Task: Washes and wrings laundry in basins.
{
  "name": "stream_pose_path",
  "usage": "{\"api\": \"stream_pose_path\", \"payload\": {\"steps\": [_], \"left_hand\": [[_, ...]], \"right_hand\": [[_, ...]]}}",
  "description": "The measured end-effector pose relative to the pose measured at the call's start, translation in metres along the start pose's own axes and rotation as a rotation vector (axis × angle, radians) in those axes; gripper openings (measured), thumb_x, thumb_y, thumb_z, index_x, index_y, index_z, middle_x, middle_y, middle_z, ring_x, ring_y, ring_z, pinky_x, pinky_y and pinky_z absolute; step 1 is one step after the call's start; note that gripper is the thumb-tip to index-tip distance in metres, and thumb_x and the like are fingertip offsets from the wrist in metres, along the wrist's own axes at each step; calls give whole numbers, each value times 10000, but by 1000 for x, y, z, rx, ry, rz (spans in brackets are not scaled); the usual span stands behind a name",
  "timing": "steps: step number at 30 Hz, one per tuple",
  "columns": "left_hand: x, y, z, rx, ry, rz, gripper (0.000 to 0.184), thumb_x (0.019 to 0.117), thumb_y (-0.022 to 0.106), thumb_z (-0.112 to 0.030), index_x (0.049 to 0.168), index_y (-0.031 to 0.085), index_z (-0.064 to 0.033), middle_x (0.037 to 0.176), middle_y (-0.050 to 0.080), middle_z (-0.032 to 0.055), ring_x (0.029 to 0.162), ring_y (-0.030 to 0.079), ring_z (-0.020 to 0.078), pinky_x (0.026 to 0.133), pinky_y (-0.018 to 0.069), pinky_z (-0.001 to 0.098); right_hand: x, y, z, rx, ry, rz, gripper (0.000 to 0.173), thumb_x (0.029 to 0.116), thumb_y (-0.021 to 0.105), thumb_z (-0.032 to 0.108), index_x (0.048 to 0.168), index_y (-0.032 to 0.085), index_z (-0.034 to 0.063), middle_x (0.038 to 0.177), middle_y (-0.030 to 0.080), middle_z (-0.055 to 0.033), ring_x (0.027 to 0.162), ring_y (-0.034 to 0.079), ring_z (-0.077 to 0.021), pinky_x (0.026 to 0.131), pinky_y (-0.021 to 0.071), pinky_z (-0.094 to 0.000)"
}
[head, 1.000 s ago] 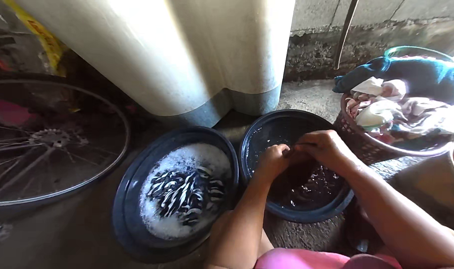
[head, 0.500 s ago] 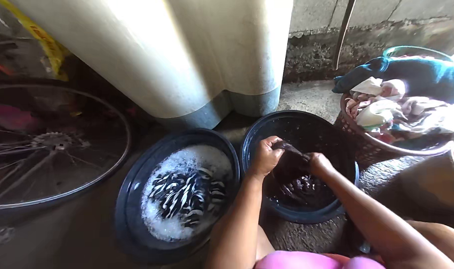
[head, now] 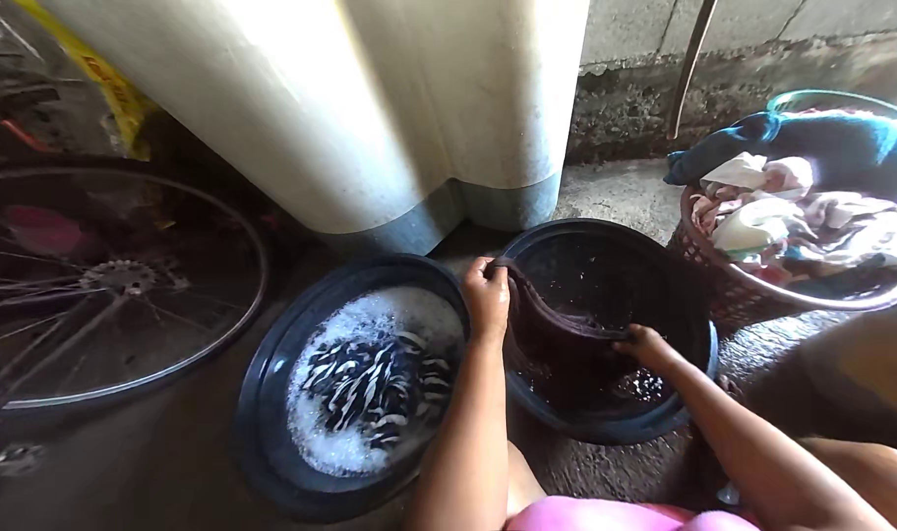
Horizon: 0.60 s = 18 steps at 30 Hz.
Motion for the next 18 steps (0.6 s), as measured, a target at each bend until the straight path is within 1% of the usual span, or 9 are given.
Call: {"api": "stream_pose_path", "payload": {"steps": [3, 5, 7, 9, 12, 13, 15, 17, 18], "left_hand": [[-7, 18, 3, 293, 18, 159, 146, 939, 622, 0, 1044, 713, 45, 991, 723, 174, 952, 695, 246, 900, 549, 446], [-13, 32, 7, 439, -5, 291, 229, 946, 594, -8, 1143, 706, 26, 1092, 725, 197, 1066, 696, 305, 972, 531, 496], [-21, 49, 15, 617, -43, 541, 343, 964, 549, -18, 1287, 664, -33, 1231, 695, 193, 1204, 648, 326, 1057, 489, 511], [-34, 67, 25, 723, -28, 829, 516, 937, 588, -31, 1448, 554, -98, 1370, 626, 197, 1310, 579, 351, 1106, 447, 546], [-55, 86, 15, 506, 127, 1038, 741, 895, 760, -143, 1545, 420, -42, 1533, 463, 235, 1422, 458, 360, 1182, 377, 509], [-57, 88, 6, 404, 142, 1026, 715, 903, 763, -188, 1523, 447, -25, 1519, 484, 225, 1397, 489, 335, 1162, 403, 475], [-56, 88, -6, 253, 127, 925, 607, 921, 746, -292, 1404, 546, 17, 1340, 606, 212, 1199, 618, 292, 1022, 517, 430], [-53, 84, -10, 124, 127, 799, 616, 890, 759, -381, 1311, 580, 32, 1155, 649, 165, 1008, 650, 219, 881, 561, 377], [-52, 82, -11, 52, 133, 741, 684, 852, 788, -413, 1331, 564, 21, 1161, 643, 154, 1018, 643, 205, 878, 562, 366]], "right_hand": [[-27, -49, 52, 126, -132, -107, 265, 965, 716, 160, 1115, 652, -49, 1024, 664, -188, 934, 643, -264, 875, 536, -482], [-47, -79, 93, 170, -241, -196, 193, 963, 706, 131, 1051, 660, -33, 949, 663, -134, 861, 636, -193, 818, 544, -407], [-69, -106, 131, 278, -358, -295, 119, 954, 711, 109, 968, 667, 0, 848, 658, -75, 770, 630, -129, 745, 549, -346], [-95, -131, 167, 356, -481, -379, 79, 930, 735, 95, 909, 680, 42, 771, 663, -33, 686, 625, -104, 667, 552, -322], [-128, -152, 218, 438, -687, -431, 80, 918, 738, 76, 896, 663, 95, 744, 656, 32, 629, 595, -34, 590, 530, -222], [-135, -156, 231, 480, -716, -453, 74, 922, 728, 70, 901, 663, 101, 754, 665, 36, 634, 607, -29, 592, 540, -214], [-136, -157, 249, 594, -669, -492, 79, 940, 709, 80, 893, 648, 99, 749, 661, 19, 629, 618, -48, 584, 546, -231], [-127, -150, 259, 687, -626, -490, 99, 947, 703, 77, 882, 630, 91, 732, 654, 6, 608, 613, -61, 567, 545, -245], [-123, -143, 265, 662, -642, -473, 91, 945, 701, 76, 890, 628, 85, 732, 650, 4, 605, 606, -62, 564, 537, -247]]}}
Point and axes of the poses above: each hand's wrist, its own x-axis towards the middle knuckle, its own y-axis out of the palm, z = x × y, the point moved 7 cm from there along x, towards the middle knuckle
